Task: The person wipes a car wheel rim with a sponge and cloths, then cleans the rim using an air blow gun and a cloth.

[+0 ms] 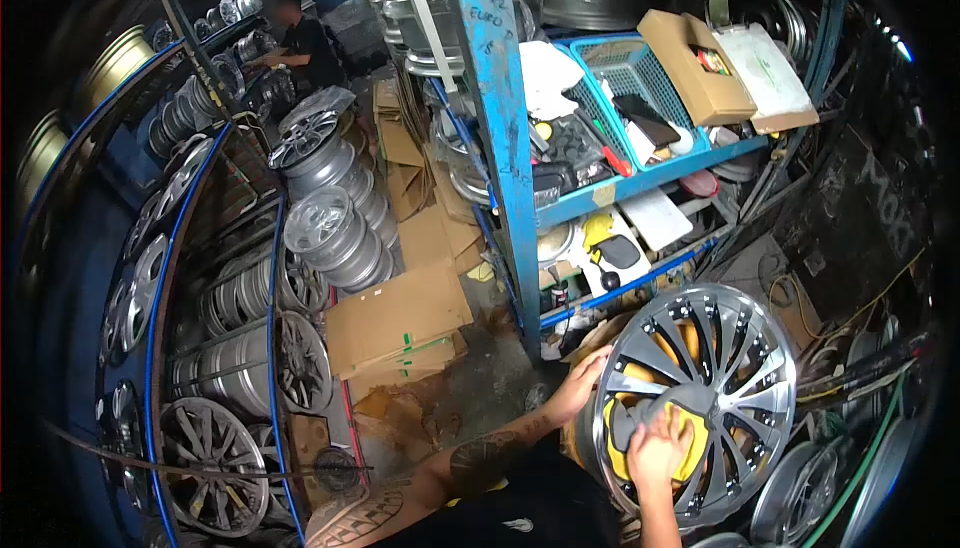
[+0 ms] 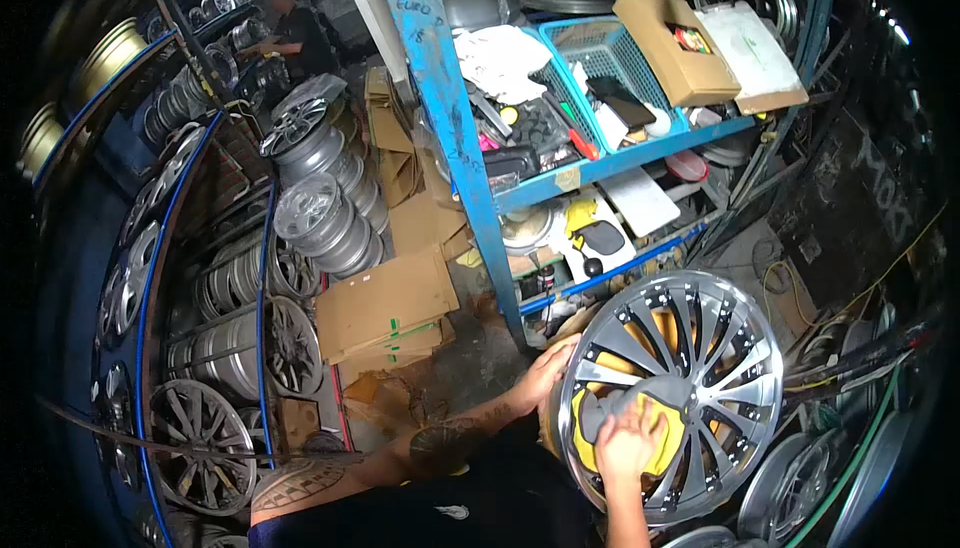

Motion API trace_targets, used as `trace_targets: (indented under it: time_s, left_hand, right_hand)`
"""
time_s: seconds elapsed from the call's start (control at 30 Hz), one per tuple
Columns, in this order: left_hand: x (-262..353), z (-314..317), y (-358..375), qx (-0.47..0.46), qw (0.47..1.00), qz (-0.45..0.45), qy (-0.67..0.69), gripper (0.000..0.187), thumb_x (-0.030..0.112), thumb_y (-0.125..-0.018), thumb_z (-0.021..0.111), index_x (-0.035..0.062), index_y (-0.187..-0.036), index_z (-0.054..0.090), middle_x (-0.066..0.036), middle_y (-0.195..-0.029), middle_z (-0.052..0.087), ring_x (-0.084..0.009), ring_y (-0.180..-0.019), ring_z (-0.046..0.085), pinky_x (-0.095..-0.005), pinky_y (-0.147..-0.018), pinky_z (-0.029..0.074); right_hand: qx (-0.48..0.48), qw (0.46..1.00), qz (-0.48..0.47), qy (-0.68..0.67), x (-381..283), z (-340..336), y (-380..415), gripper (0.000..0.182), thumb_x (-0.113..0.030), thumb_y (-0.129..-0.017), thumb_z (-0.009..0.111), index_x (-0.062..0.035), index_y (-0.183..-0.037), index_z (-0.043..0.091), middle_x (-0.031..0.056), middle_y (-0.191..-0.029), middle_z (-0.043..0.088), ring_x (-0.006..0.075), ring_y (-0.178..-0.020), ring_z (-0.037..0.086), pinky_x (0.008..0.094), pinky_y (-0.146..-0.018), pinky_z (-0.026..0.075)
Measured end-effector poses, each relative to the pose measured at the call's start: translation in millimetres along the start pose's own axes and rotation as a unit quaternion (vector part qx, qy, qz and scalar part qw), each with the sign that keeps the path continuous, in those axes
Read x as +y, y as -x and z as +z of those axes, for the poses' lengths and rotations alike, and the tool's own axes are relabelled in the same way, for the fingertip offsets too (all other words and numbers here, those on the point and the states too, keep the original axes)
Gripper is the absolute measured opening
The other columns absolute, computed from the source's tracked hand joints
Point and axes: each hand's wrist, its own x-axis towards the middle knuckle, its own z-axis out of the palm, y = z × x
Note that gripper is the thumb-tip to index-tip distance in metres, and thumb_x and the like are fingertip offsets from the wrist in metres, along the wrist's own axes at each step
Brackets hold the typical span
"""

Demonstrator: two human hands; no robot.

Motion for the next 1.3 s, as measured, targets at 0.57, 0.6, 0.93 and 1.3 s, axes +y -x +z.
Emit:
trace_targets:
  time_s: [0.57,0.6,0.93,1.3]
  left_hand:
    - [-13.3,6.2,6.3,0.035,0.995,0.048,-0.084,0.051,0.024,-0.11,0.05,0.0037,-0.155,0.042,-0.011,-0.154,0.048,-0.0182,-0.14,0.044,-0.0309,-0.117,0.033]
    - [-16.3,4.2,5.0,0.034,0.994,0.055,-0.092,0.05,0.023,-0.109,0.051,0.0043,-0.155,0.042,-0.011,-0.153,0.049,-0.018,-0.14,0.045,-0.0307,-0.117,0.033]
    - [-22.5,5.3,17.1,0.056,0.998,0.038,-0.015,0.044,0.019,-0.109,0.051,0.0011,-0.149,0.049,-0.006,-0.14,0.058,-0.0133,-0.126,0.052,-0.0285,-0.11,0.039]
    - [-0.6,0.5,25.8,0.039,0.999,-0.002,-0.033,0.042,0.021,-0.109,0.051,0.0071,-0.148,0.052,0.001,-0.126,0.061,-0.0086,-0.112,0.056,-0.0278,-0.096,0.046]
  right_hand:
    - [-0.092,0.996,0.008,-0.003,-35.0,-18.2,-18.6,0.05,-0.034,-0.099,0.047,0.0061,-0.114,0.073,0.0254,-0.123,0.07,0.0383,-0.136,0.054,0.0575,-0.121,0.026]
    - [-0.06,0.998,-0.019,-0.021,-26.0,-6.6,-12.4,0.047,-0.032,-0.099,0.049,0.0061,-0.114,0.073,0.0248,-0.122,0.071,0.0383,-0.133,0.056,0.0561,-0.121,0.027]
    - [-0.057,0.978,-0.11,-0.166,-7.0,-34.6,-11.5,0.034,-0.028,-0.087,0.065,0.0042,-0.092,0.076,0.0216,-0.108,0.074,0.0361,-0.111,0.066,0.0535,-0.113,0.037]
    - [-0.003,0.971,-0.067,-0.228,26.0,-16.3,-14.0,0.028,-0.021,-0.087,0.065,0.0003,-0.07,0.067,0.0182,-0.075,0.067,0.0396,-0.081,0.063,0.0526,-0.101,0.046]
